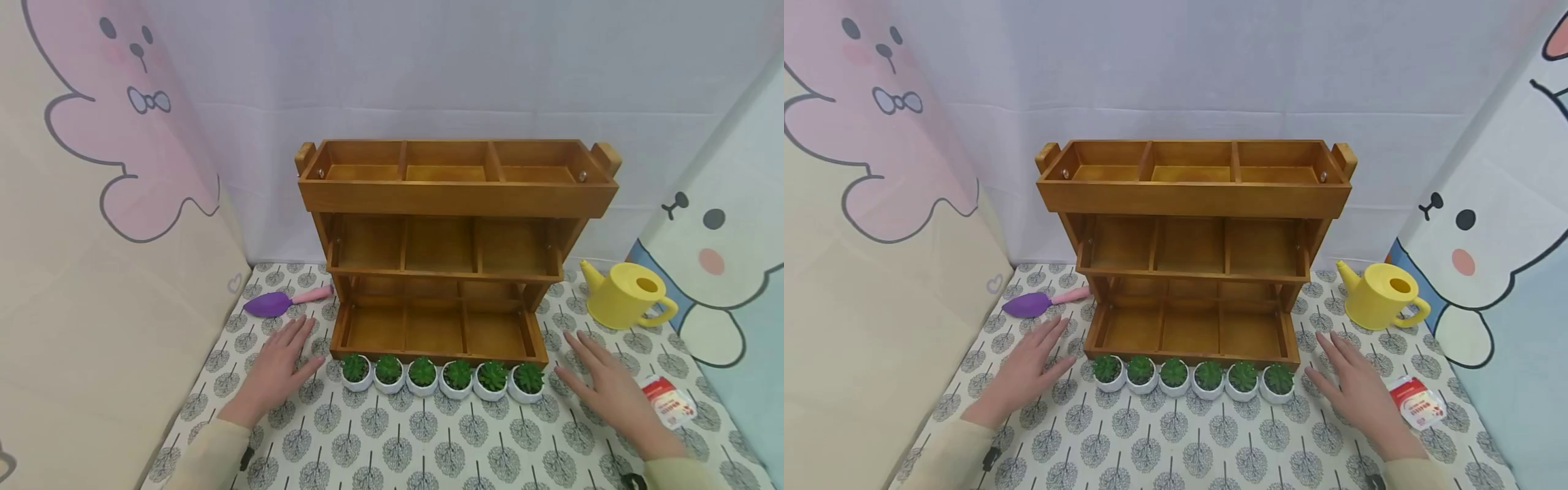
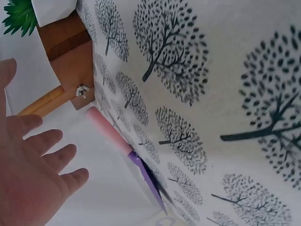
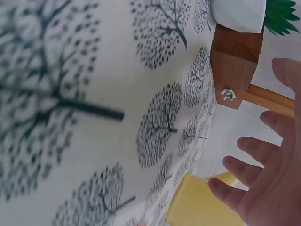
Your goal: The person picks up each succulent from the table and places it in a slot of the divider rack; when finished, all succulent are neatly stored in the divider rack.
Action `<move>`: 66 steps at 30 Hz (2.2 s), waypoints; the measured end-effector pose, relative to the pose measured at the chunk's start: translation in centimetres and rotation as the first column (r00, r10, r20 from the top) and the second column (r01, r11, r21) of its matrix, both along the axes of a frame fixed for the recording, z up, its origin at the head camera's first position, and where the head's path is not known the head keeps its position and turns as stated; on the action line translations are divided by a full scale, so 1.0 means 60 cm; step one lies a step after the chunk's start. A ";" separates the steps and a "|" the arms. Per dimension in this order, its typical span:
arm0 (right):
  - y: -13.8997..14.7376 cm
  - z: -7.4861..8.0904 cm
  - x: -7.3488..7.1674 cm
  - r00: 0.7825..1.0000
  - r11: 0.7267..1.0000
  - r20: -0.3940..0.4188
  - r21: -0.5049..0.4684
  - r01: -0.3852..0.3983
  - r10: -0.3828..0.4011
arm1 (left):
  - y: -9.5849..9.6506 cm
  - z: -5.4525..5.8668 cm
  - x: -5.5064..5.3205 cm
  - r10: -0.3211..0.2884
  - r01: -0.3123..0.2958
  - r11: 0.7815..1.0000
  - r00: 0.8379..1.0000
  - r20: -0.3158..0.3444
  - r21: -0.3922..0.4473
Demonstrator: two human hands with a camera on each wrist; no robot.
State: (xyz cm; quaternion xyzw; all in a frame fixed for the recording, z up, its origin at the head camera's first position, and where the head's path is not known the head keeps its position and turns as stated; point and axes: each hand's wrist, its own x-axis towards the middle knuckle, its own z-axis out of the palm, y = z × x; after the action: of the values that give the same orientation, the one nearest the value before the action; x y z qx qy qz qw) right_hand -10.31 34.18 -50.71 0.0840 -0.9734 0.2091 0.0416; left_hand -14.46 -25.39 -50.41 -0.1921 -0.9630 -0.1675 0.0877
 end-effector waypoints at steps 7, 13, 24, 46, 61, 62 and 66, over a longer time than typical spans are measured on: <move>-0.014 -0.003 -0.021 0.999 0.996 0.043 -0.092 0.008 -0.004 | 0.008 -0.011 0.011 0.021 -0.030 0.989 0.997 0.070 0.143; -0.024 -0.007 -0.041 0.993 0.985 0.121 -0.168 0.029 -0.009 | 0.021 -0.021 0.026 0.032 -0.087 0.944 0.984 0.173 0.318; -0.041 -0.028 -0.068 0.982 0.964 0.181 -0.252 0.090 -0.044 | 0.054 -0.027 0.055 0.019 -0.118 0.901 0.972 0.234 0.416; -0.066 -0.050 -0.098 0.965 0.837 0.246 -0.507 0.206 -0.089 | 0.089 -0.045 0.069 0.005 -0.200 0.810 0.942 0.335 0.551; -0.052 -0.066 -0.099 0.956 0.802 0.288 -0.557 0.214 -0.056 | 0.109 -0.055 0.063 0.037 -0.234 0.812 0.935 0.353 0.535; -0.051 -0.066 -0.099 0.954 0.798 0.297 -0.562 0.218 -0.051 | 0.110 -0.055 0.063 0.044 -0.245 0.812 0.931 0.363 0.530; -0.049 -0.068 -0.100 0.944 0.778 0.329 -0.584 0.233 -0.035 | 0.115 -0.054 0.060 0.074 -0.290 0.807 0.914 0.399 0.514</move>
State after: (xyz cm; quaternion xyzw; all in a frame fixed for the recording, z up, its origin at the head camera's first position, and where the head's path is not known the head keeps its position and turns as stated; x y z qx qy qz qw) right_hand -16.31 31.25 -54.76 -0.0372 -0.8500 0.5213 -0.0663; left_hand -10.88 -18.49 -53.67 -0.0285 -0.8837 -0.4667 -0.0216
